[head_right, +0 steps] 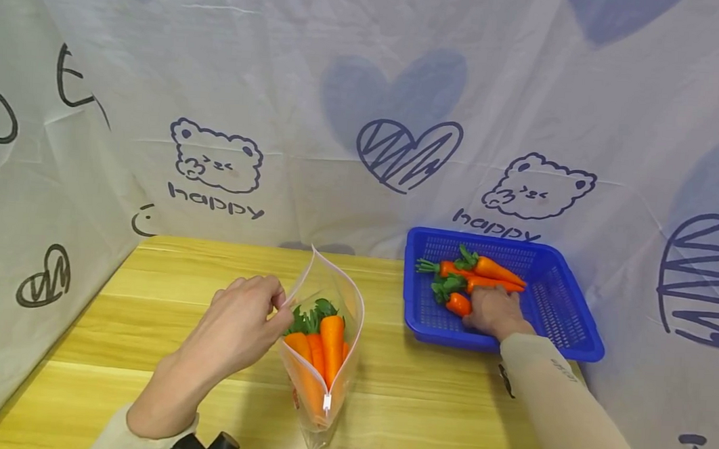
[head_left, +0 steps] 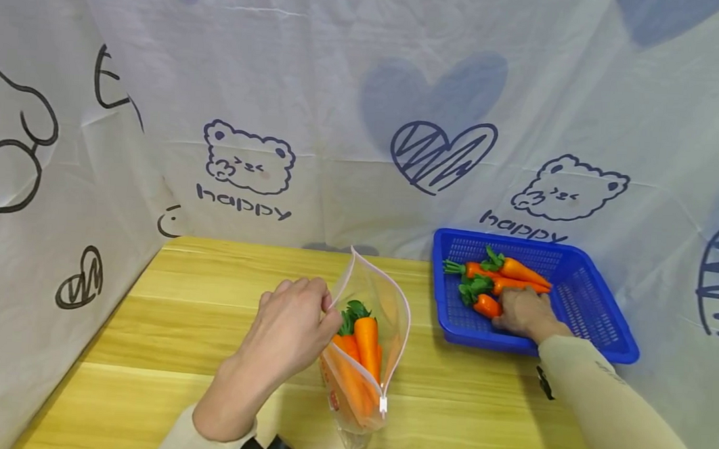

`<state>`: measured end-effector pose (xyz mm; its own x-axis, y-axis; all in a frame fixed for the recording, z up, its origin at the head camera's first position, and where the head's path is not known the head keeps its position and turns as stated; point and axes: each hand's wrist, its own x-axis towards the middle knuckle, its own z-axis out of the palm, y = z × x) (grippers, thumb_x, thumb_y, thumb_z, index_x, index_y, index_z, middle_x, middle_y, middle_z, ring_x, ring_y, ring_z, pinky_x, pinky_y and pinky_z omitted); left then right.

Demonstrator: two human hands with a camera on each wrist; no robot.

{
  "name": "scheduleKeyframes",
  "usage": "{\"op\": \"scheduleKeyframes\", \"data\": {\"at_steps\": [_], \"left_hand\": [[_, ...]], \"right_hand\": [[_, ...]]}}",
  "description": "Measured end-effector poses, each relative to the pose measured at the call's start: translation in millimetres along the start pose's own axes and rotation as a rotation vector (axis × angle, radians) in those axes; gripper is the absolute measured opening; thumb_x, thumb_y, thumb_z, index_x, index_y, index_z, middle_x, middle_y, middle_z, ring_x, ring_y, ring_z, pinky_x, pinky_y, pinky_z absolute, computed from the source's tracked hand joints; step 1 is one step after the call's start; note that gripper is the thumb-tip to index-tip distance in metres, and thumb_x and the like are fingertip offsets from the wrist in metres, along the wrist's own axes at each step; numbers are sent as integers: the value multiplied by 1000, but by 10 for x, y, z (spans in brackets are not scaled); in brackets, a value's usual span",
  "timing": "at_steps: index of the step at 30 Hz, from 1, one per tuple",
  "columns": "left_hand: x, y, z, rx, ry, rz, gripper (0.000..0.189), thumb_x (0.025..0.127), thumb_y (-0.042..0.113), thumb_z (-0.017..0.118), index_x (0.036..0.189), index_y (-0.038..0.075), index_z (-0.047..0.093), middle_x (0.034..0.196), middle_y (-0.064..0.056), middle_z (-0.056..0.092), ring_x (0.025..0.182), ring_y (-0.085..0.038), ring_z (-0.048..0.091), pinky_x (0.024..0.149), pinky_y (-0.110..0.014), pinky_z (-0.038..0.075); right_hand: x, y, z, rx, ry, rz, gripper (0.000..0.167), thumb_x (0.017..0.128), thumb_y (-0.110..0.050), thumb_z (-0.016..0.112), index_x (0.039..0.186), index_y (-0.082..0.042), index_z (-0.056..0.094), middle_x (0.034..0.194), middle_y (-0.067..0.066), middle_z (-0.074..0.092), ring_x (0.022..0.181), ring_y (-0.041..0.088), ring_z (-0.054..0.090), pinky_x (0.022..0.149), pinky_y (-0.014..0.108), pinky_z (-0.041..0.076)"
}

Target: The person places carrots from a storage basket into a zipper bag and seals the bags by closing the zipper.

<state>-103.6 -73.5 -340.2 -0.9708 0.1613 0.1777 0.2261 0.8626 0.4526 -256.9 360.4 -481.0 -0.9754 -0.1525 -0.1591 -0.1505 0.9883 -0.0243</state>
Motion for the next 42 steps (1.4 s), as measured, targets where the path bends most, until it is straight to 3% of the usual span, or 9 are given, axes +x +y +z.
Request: {"op": "scheduleKeyframes", "data": {"at_steps": [6, 14, 17, 21, 27, 36, 39, 42], "left_hand": [[-1, 5, -6, -8, -4, -2, 11, 89, 16, 63, 80, 18, 57, 74, 2, 54, 73, -23, 47, 70, -36, 32], [-1, 8, -5, -9, -1, 5, 11, 89, 16, 64, 80, 18, 57, 74, 2, 53, 72, -22, 46, 70, -36, 31], [1, 8, -3, -12, -1, 7, 11, 89, 17, 64, 80, 18, 57, 74, 2, 54, 73, -22, 47, 70, -36, 32], [-1, 7, -10, -16, -6, 4, 10, 89, 17, 64, 81, 18, 57, 75, 2, 54, 74, -22, 47, 71, -36, 32], [1, -4, -20, -12, -15, -6, 10, 89, 17, 63, 81, 18, 57, 76, 2, 54, 75, -23, 47, 72, -36, 32], [-5, -6, -22, -7, -10, -2, 10, 89, 18, 63, 81, 18, 57, 76, 2, 55, 74, -23, 47, 71, -36, 32], [-5, 3, -24, -6, -7, 3, 10, 89, 18, 63, 81, 18, 57, 76, 2, 55, 74, -23, 47, 71, -36, 32], [-2, 13, -19, -7, -3, 10, 10, 89, 17, 62, 81, 18, 57, 76, 2, 55, 74, -23, 47, 71, -36, 32]], "right_hand": [[40, -31, 2, -1, 21, -31, 40, 86, -42, 82, 95, -7, 67, 93, 9, 68, 99, 44, 59, 94, 73, 43], [-1, -33, -11, -9, 70, -46, 35, 86, -37, 79, 97, -7, 65, 99, 14, 69, 112, 48, 56, 87, 64, 42], [-38, -28, -51, -37, 125, -38, 47, 85, -39, 77, 107, 0, 63, 113, 24, 68, 117, 51, 54, 93, 70, 41], [-99, -44, -150, -80, 212, -27, 63, 85, -42, 78, 120, 7, 58, 124, 29, 66, 113, 50, 56, 92, 66, 41], [-243, -138, -327, -155, 394, -87, 56, 84, -42, 80, 109, 2, 57, 101, 21, 67, 90, 39, 54, 79, 55, 39], [-487, -399, -578, -195, 627, -234, 51, 77, -41, 81, 96, -3, 54, 80, 12, 57, 75, 34, 47, 69, 45, 33], [-573, -529, -683, -180, 653, -258, 48, 75, -41, 80, 90, -6, 51, 75, 8, 52, 71, 31, 44, 65, 41, 29], [-674, -670, -811, -157, 625, -251, 46, 76, -41, 79, 88, -8, 50, 74, 6, 50, 69, 29, 44, 64, 39, 28]]}}
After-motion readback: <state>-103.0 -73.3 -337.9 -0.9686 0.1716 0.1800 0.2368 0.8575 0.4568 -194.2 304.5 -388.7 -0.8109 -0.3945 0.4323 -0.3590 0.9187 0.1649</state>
